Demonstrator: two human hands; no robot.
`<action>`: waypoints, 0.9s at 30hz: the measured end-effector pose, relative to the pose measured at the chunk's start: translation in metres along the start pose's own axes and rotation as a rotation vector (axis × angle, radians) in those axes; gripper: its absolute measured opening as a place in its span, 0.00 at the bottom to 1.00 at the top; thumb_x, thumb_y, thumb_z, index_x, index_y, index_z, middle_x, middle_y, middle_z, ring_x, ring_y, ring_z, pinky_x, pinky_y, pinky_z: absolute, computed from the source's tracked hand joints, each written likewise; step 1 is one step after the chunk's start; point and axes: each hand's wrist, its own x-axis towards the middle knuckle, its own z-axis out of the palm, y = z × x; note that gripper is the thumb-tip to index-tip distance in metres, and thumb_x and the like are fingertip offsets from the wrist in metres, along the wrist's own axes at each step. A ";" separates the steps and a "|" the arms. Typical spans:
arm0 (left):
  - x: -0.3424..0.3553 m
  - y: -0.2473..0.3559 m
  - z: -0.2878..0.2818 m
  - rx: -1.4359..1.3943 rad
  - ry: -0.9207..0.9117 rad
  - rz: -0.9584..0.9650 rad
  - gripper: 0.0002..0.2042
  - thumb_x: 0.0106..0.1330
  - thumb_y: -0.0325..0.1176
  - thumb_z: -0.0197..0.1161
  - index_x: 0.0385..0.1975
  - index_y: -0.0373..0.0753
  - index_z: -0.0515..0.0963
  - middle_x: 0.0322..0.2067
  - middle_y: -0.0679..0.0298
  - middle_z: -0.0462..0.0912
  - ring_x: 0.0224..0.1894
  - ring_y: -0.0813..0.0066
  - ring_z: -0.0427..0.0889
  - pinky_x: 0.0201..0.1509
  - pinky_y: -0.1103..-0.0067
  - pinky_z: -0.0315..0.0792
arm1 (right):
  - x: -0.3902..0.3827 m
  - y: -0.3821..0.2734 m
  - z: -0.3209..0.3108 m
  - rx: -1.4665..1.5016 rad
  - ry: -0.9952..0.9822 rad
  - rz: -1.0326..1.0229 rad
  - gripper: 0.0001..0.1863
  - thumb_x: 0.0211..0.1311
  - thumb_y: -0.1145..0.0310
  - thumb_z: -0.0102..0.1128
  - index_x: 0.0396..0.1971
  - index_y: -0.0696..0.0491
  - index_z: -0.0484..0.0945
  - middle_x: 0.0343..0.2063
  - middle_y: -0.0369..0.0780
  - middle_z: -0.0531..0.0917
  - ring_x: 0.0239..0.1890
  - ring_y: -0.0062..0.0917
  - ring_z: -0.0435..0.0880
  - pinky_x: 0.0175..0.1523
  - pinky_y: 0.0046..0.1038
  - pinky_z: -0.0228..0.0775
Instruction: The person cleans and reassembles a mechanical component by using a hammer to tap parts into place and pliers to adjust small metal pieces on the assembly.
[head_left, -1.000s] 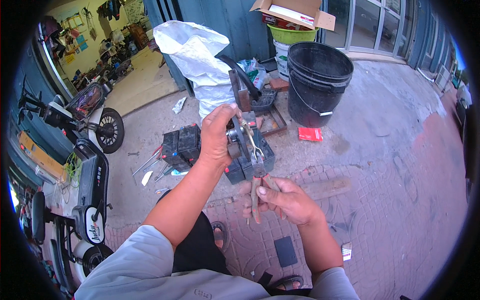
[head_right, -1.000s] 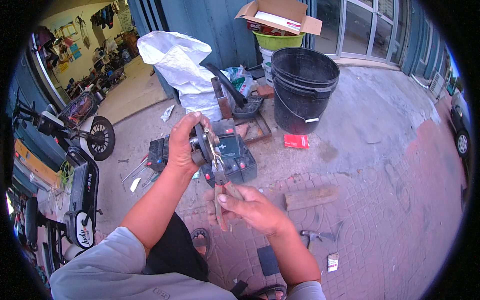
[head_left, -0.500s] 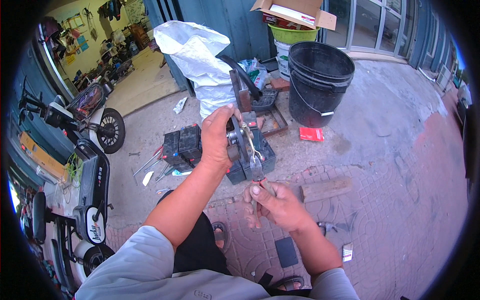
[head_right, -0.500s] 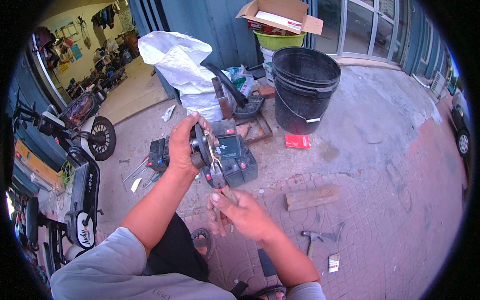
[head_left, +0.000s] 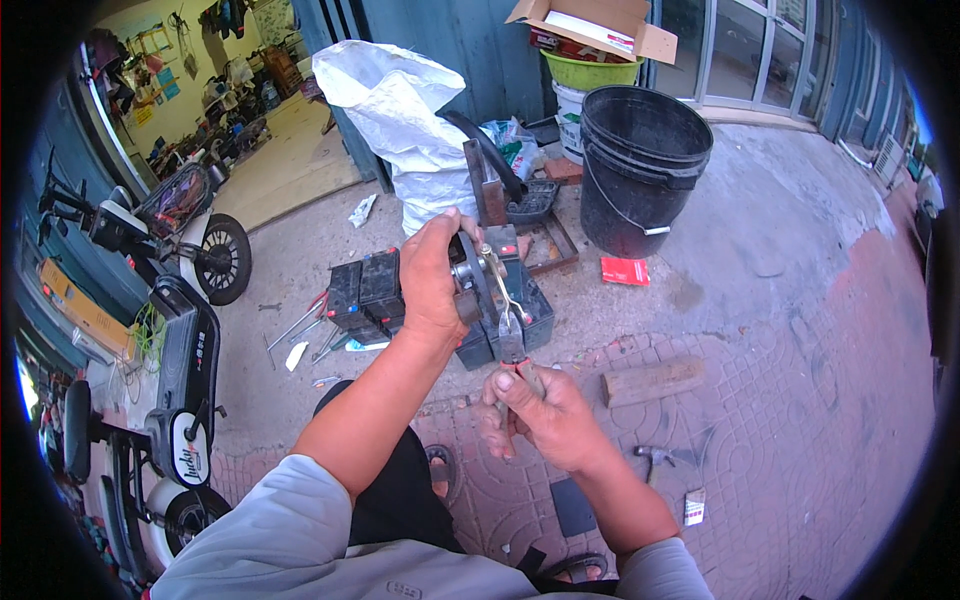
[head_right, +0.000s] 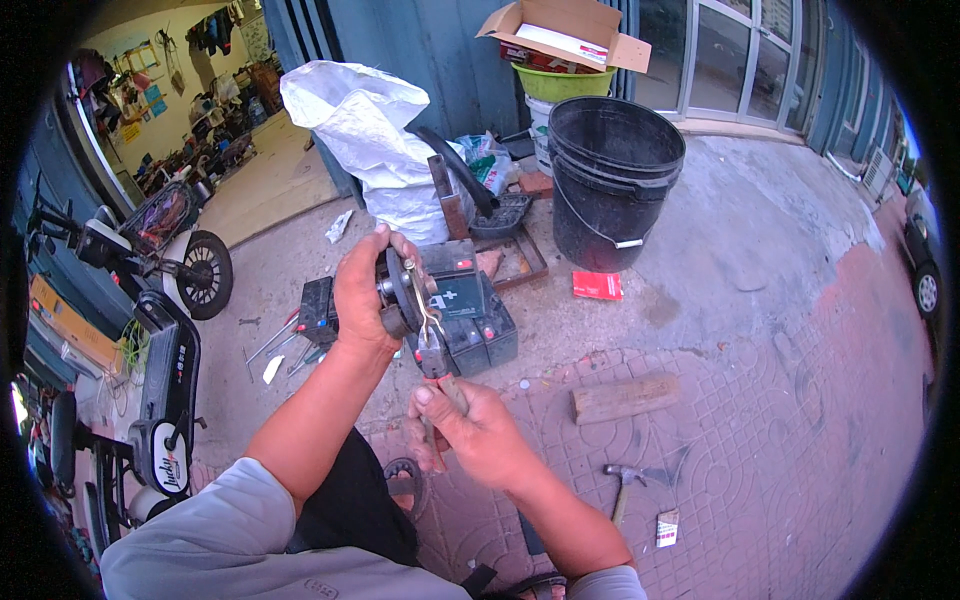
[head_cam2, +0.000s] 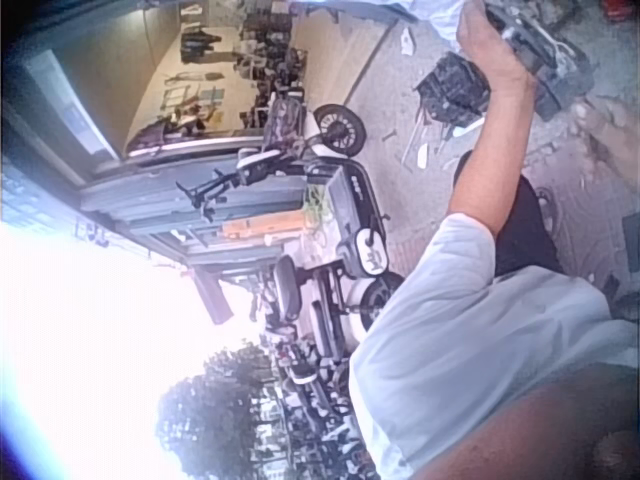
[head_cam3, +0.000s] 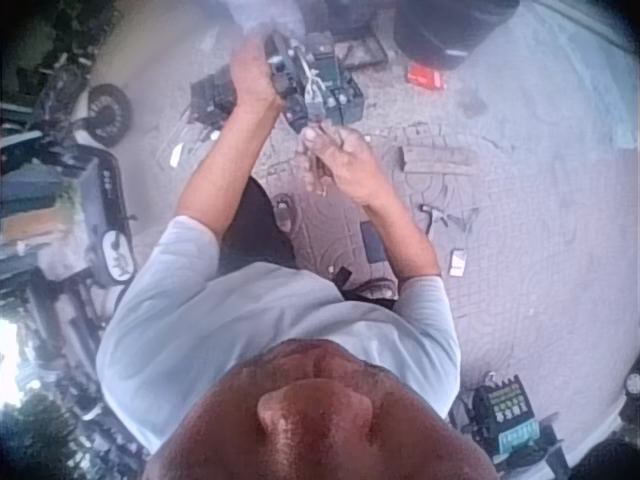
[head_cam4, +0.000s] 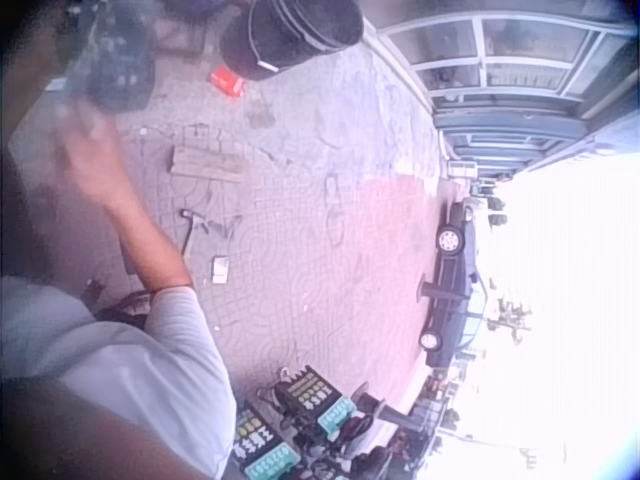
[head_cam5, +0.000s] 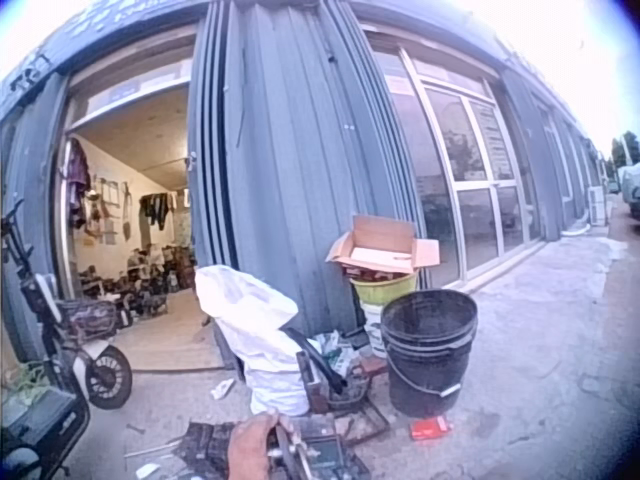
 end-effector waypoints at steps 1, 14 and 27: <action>0.001 -0.001 -0.002 -0.002 0.002 0.007 0.15 0.74 0.45 0.57 0.32 0.38 0.74 0.26 0.62 0.77 0.25 0.71 0.80 0.30 0.71 0.81 | 0.001 0.000 0.001 -0.014 0.013 0.003 0.19 0.81 0.54 0.52 0.38 0.56 0.74 0.23 0.37 0.79 0.22 0.21 0.80 0.25 0.23 0.70; 0.007 -0.001 -0.009 -0.006 -0.042 -0.065 0.16 0.73 0.45 0.58 0.31 0.38 0.75 0.25 0.61 0.77 0.24 0.70 0.80 0.30 0.71 0.81 | 0.005 0.005 0.011 -0.093 0.059 -0.055 0.19 0.82 0.54 0.50 0.40 0.57 0.74 0.26 0.37 0.80 0.23 0.22 0.82 0.25 0.24 0.71; 0.005 0.020 -0.008 -0.030 -0.111 -0.131 0.16 0.72 0.45 0.59 0.28 0.40 0.74 0.24 0.63 0.76 0.26 0.70 0.78 0.32 0.71 0.78 | -0.012 -0.028 -0.010 -0.195 -0.186 0.042 0.19 0.79 0.64 0.54 0.57 0.65 0.76 0.42 0.44 0.86 0.38 0.27 0.85 0.42 0.30 0.79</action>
